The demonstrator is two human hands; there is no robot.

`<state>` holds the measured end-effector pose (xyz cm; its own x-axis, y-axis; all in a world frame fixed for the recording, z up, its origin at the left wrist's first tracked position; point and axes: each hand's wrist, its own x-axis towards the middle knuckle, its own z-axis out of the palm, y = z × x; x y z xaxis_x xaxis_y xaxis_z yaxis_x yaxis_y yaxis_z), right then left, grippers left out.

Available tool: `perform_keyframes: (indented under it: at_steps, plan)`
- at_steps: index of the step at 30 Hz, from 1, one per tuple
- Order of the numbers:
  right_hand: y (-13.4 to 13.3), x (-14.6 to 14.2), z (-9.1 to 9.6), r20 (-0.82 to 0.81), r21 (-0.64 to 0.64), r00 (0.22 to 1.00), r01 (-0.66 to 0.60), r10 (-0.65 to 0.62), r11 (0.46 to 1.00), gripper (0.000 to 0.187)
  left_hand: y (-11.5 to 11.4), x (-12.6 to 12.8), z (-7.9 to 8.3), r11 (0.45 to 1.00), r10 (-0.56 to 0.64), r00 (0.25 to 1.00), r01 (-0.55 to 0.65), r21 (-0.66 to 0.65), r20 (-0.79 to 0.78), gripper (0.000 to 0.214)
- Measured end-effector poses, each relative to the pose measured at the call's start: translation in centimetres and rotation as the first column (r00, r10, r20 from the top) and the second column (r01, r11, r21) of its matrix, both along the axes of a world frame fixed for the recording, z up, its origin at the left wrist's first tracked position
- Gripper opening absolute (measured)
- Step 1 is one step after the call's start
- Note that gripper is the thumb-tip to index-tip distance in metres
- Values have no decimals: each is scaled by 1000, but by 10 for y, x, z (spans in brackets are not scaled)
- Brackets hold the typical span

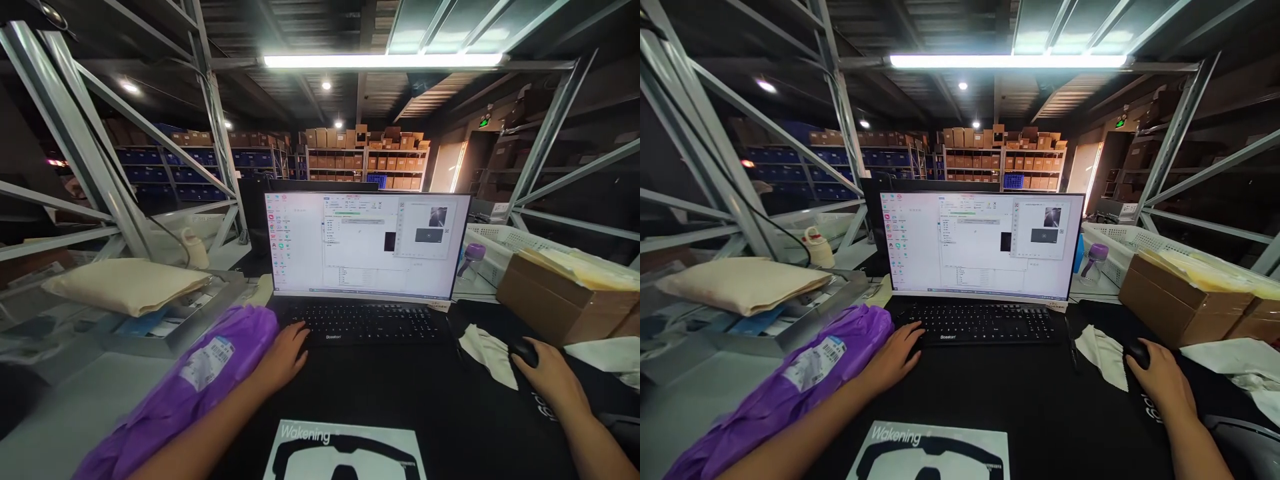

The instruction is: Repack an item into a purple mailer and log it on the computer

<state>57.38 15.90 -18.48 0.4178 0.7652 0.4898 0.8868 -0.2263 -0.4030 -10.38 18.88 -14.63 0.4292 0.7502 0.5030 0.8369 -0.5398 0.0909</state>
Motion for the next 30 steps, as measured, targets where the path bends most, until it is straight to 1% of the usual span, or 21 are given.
perform_keyframes:
  at_steps: [3, 6, 8, 11, 15, 20, 23, 27, 30]
  plan:
    - [0, -2, -2, 29, 27, 1000, -7, 7, 1000, 69, -1, 0, -1, 1000, -1, 1000, 1, 18, -1, 43]
    - [0, -7, -2, 39, 86, 999, 20, -24, 996, 66, -1, -1, 0, 1000, 5, 1000, -5, 26, 6, 44]
    - [-1, -11, 0, 26, 101, 999, 35, -38, 994, 64, 0, -1, -1, 1000, 5, 1000, -5, 28, 0, 44]
    - [-2, -20, 6, -2, 89, 1000, 24, -24, 996, 60, 5, -3, -4, 999, -6, 1000, 6, 41, -15, 44]
    - [-4, -29, 12, 0, 80, 1000, 17, -17, 997, 52, 16, -9, -15, 995, -22, 1000, 24, 93, -17, 43]
    - [-4, -30, 9, 37, 72, 998, 40, -43, 997, 50, 26, -14, -24, 989, -38, 999, 42, 143, -26, 42]
    - [-4, -28, 7, 60, 41, 994, 86, -88, 995, 52, 26, -15, -26, 987, -33, 999, 35, 158, -14, 41]
    - [-6, -29, 9, 74, 15, 985, 156, -156, 988, 52, 27, -16, -25, 989, -43, 999, 45, 141, -18, 42]
    - [-7, -30, 10, 81, 30, 986, 145, -147, 989, 52, 28, -16, -24, 989, -52, 998, 54, 139, -18, 41]
